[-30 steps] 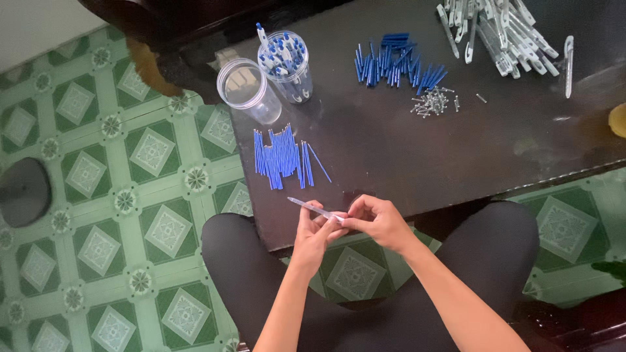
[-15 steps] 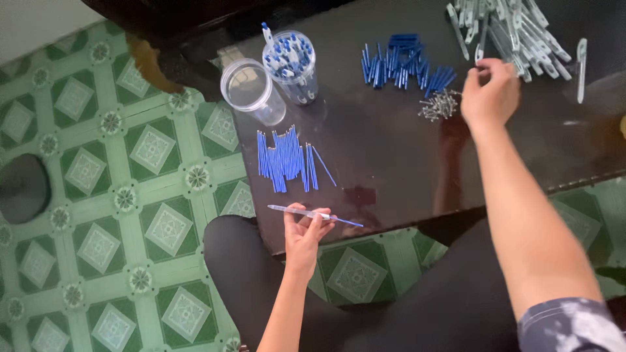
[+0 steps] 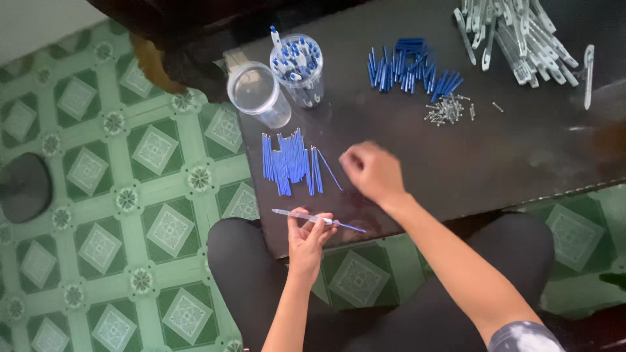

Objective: The person assembles ballpoint pens by inserting ink refills into pen barrels, attaching clips, and placing them into containers.

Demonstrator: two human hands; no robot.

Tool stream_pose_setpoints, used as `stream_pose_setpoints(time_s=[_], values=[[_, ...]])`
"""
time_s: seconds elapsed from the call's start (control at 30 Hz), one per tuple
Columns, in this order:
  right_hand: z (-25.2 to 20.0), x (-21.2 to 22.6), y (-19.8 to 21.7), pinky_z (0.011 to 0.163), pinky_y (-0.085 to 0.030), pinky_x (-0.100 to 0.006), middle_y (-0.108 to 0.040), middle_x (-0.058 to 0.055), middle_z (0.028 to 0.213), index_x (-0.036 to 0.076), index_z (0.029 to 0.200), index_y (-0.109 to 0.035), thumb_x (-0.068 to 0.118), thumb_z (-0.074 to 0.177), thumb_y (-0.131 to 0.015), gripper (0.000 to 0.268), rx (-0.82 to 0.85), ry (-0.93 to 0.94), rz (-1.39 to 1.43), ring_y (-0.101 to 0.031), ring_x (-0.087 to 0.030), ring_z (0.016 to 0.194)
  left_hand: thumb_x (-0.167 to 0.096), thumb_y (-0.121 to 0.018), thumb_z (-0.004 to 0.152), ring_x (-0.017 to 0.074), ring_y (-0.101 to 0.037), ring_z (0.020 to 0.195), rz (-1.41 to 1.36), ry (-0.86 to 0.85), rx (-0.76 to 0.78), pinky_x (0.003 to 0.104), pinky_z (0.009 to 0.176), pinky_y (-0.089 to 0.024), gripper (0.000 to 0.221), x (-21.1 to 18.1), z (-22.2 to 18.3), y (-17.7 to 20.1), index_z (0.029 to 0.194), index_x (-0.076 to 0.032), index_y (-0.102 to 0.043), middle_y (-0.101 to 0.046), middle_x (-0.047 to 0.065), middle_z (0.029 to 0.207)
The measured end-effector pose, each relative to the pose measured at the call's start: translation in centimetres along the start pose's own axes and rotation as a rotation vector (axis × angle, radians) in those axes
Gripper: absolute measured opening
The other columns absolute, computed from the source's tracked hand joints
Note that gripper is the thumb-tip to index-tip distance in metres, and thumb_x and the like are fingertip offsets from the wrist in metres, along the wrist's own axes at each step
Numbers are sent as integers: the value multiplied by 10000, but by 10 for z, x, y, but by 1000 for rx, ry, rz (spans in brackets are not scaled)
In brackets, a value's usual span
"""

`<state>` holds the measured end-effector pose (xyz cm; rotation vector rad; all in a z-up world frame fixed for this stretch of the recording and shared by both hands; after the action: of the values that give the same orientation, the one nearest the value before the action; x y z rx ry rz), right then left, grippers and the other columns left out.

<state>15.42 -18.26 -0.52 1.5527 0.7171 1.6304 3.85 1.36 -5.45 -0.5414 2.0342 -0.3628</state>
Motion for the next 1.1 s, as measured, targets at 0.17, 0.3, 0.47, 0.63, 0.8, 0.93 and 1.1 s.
stream_pose_setpoints(time_s=[0.17, 0.3, 0.47, 0.63, 0.8, 0.93, 1.1], values=[[73, -71, 37, 645, -587, -432, -571, 4, 864, 241, 992, -666, 318, 932, -706, 106, -355, -30, -242, -696, -270, 790, -62, -617, 986, 309, -775, 901, -14, -12, -6, 314, 816, -660, 388, 3, 1, 8, 1214, -215, -343, -728, 224, 1082], [121, -150, 32, 667, -584, -517, -596, -28, 883, 203, 953, -683, 441, 863, -777, 271, -275, -200, -367, -723, -359, 776, -70, -614, 992, 279, -777, 906, 2, -30, -14, 296, 828, -647, 373, -2, -2, 2, 1202, -227, -348, -738, 208, 1076], [122, -171, 15, 669, -585, -510, -662, 11, 783, 218, 862, -683, 424, 860, -797, 235, -197, -286, -322, -737, -357, 765, -64, -599, 997, 288, -775, 917, 10, -39, 11, 305, 836, -646, 364, -4, 0, 0, 1202, -206, -333, -735, 228, 1086], [98, -149, 26, 714, -584, -520, -730, 5, 782, 211, 852, -692, 392, 877, -814, 220, -172, -298, -291, -744, -383, 821, -65, -598, 999, 292, -770, 917, 18, -11, 14, 318, 845, -650, 366, 3, 3, 5, 1195, -200, -320, -725, 227, 1086], [52, -100, 61, 740, -536, -520, -675, -110, 765, 175, 835, -634, 300, 926, -803, 229, -422, -14, -61, -690, -403, 791, -56, -610, 994, 291, -768, 924, -28, -8, 0, 309, 841, -650, 385, 1, 3, 6, 1214, -219, -340, -725, 213, 1102], [-32, -42, 64, 756, -536, -402, -677, -110, 754, 119, 823, -659, 176, 860, -825, 179, -263, -25, 267, -695, -351, 780, -53, -592, 1004, 300, -763, 934, -89, -7, -31, 319, 840, -654, 371, 4, 10, 15, 1218, -223, -340, -711, 210, 1124], [-111, -18, 39, 647, -575, -301, -774, -49, 790, 147, 989, -801, 136, 836, -805, 154, 131, -116, 560, -724, -196, 676, -34, -582, 1007, 306, -766, 921, -24, -97, -72, 304, 819, -663, 353, -27, 17, 0, 1207, -223, -361, -713, 216, 1120]])
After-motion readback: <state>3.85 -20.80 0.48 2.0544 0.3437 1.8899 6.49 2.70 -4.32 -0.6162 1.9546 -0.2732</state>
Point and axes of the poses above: each hand's wrist, its own z-axis towards the middle knuckle, its own y-axis out of the back of the hand, x = y × z, the point moved 6 cm from there along z, towards the middle knuckle
